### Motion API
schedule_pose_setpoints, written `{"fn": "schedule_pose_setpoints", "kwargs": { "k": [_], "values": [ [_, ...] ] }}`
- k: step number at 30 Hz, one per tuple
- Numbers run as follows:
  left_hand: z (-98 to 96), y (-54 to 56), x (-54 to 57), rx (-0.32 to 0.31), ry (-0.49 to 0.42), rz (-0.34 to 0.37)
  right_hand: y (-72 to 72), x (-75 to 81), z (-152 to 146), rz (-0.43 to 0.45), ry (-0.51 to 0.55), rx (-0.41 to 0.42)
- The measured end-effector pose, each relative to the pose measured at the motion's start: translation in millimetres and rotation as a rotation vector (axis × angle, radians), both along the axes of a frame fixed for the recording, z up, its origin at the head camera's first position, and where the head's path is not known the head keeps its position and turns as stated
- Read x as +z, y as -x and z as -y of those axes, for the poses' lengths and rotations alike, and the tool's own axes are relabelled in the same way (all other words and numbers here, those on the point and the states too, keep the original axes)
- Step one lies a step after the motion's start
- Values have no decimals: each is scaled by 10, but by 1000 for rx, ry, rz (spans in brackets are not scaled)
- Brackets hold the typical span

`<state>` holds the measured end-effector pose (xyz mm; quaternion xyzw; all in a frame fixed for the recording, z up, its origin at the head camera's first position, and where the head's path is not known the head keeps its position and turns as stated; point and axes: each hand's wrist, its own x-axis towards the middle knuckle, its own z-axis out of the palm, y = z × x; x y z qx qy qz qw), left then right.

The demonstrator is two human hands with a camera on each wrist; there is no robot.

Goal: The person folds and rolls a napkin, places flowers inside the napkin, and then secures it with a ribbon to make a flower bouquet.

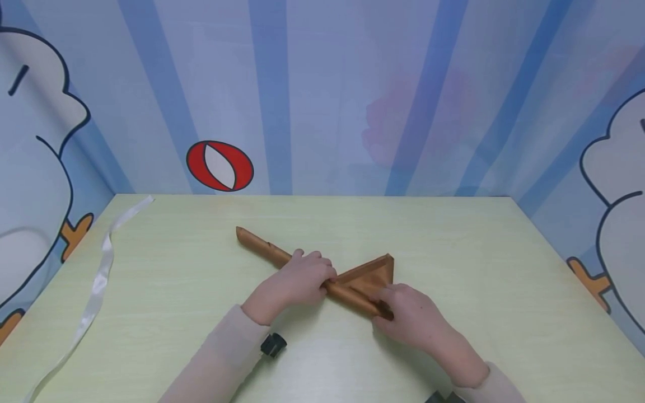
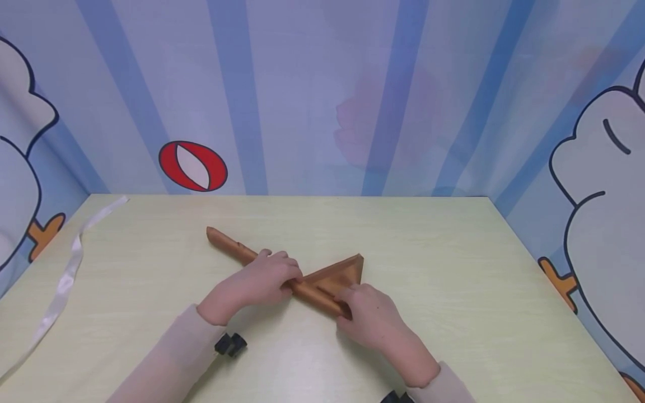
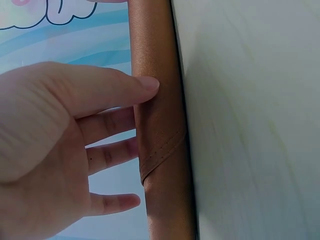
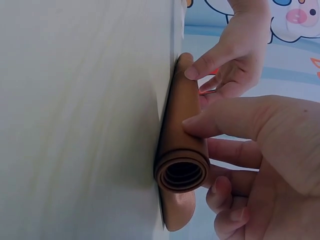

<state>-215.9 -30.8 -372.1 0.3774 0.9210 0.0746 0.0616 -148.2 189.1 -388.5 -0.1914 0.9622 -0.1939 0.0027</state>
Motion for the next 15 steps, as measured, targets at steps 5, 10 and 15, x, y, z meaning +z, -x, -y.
{"fn": "schedule_pose_setpoints", "kwargs": {
  "k": [5,10,15],
  "values": [
    [16,4,7,-6,2,13,-10,13,12,13,12,-1],
    [34,12,11,-7,-1,42,-14,4,22,31,22,4],
    [51,15,17,-7,-11,76,-12,-6,18,34,24,24]
  ]
}}
